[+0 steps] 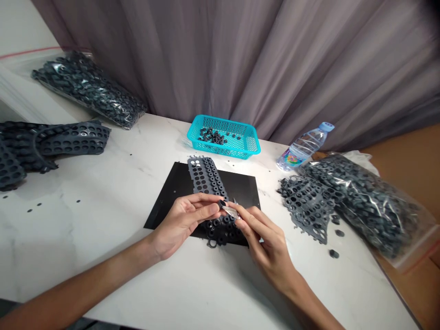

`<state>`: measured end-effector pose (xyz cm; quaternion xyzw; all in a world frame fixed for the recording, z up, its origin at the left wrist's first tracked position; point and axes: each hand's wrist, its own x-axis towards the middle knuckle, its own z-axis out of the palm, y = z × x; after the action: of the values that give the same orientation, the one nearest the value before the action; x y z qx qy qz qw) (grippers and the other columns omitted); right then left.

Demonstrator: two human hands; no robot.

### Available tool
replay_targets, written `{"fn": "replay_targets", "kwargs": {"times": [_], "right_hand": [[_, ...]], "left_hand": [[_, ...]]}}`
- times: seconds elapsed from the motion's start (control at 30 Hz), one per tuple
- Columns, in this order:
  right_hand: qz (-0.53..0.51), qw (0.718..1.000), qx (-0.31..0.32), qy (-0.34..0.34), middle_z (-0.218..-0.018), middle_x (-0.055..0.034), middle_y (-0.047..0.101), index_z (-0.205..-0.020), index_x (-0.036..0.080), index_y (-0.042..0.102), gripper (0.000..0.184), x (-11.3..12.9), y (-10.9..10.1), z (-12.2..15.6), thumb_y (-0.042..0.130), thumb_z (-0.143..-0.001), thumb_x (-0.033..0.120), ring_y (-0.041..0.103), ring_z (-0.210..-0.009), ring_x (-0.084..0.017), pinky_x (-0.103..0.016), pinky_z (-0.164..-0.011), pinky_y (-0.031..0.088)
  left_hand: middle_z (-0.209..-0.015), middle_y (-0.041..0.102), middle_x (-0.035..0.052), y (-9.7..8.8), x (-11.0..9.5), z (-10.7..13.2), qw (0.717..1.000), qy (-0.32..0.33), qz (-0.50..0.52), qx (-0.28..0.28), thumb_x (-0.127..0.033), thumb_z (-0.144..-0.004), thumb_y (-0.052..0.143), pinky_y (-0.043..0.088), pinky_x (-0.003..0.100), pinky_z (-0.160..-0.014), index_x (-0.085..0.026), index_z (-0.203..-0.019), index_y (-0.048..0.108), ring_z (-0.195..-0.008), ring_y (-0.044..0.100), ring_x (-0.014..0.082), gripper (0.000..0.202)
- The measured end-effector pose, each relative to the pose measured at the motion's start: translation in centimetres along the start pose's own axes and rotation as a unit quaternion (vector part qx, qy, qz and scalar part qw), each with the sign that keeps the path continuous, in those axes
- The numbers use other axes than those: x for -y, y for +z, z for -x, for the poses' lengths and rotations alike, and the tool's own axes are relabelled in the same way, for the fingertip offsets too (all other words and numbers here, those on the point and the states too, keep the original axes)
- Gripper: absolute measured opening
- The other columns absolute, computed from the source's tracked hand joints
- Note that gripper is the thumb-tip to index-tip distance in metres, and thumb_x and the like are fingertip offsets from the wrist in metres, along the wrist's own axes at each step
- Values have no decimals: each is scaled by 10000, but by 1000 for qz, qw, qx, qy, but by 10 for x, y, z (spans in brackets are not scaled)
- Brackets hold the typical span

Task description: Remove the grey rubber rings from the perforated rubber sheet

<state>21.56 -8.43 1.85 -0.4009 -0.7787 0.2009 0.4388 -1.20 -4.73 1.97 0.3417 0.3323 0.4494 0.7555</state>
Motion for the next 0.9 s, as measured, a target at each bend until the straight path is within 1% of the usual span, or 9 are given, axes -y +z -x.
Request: {"fn": "replay_targets", "kwargs": {"times": [0.13,0.27,0.37,0.5,0.57,0.67,0.77,0.9], "right_hand": [[-5,1000,-4,-3,-984,-69,695,-1520,206,690,431,1,0,-2,569,-1117,115,649,-788,-164,-270,-674,543],[-1,1000,-6,2,-965,-76,699,-1507,196,699,409,2,2,-1,561,-1126,138,650,-785,-176,-287,-677,556],[5,1000,-5,13,-942,-76,695,-1489,197,712,389,2,3,0,548,-1138,161,638,-765,-180,-299,-666,555],[0,1000,-23,17,-940,-75,703,-1448,200,737,361,1,0,1,554,-1138,178,615,-727,-178,-306,-636,535],[-2,999,-25,21,-939,-73,699,-1439,201,744,355,0,-2,0,556,-1138,186,607,-720,-176,-307,-634,526],[-5,1000,-12,21,-923,-59,671,-1462,206,731,371,-2,-5,0,554,-1137,179,598,-721,-170,-296,-633,510],[-12,1000,2,8,-932,-50,650,-1508,211,696,409,-4,-4,2,552,-1132,140,581,-731,-161,-282,-630,482],[-6,1000,13,3,-942,-43,620,-1566,237,643,465,-7,-2,6,555,-1128,108,558,-762,-158,-280,-652,464]], "left_hand": [[-1098,865,86,-1,0,0,1000,-4,-3,4,-328,-853,962,628,238,-983,-194,-1120,875,-1006,822,165,311],[-1089,866,78,0,1,0,1000,-9,-2,6,-317,-850,965,629,222,-968,-194,-1111,875,-995,824,157,302],[-1073,866,83,0,1,0,1000,-10,-4,3,-320,-849,965,630,240,-982,-184,-1115,871,-1005,824,168,314],[-1094,861,95,-1,1,0,1000,-10,-5,-5,-313,-856,958,627,268,-1005,-173,-1127,866,-1020,822,183,318],[-1101,861,92,-2,1,-1,1000,-11,-1,0,-310,-865,952,625,249,-998,-179,-1131,867,-1023,822,174,309],[-1091,865,80,-1,1,-1,1000,-10,6,8,-313,-870,951,621,198,-966,-189,-1124,872,-1013,823,150,293],[-1055,870,66,-1,1,-1,1000,-10,9,8,-312,-860,961,619,164,-937,-200,-1111,878,-980,825,131,287],[-1077,870,58,-1,1,-1,1000,-11,4,13,-308,-879,948,605,128,-935,-210,-1116,878,-962,818,99,266]]}}
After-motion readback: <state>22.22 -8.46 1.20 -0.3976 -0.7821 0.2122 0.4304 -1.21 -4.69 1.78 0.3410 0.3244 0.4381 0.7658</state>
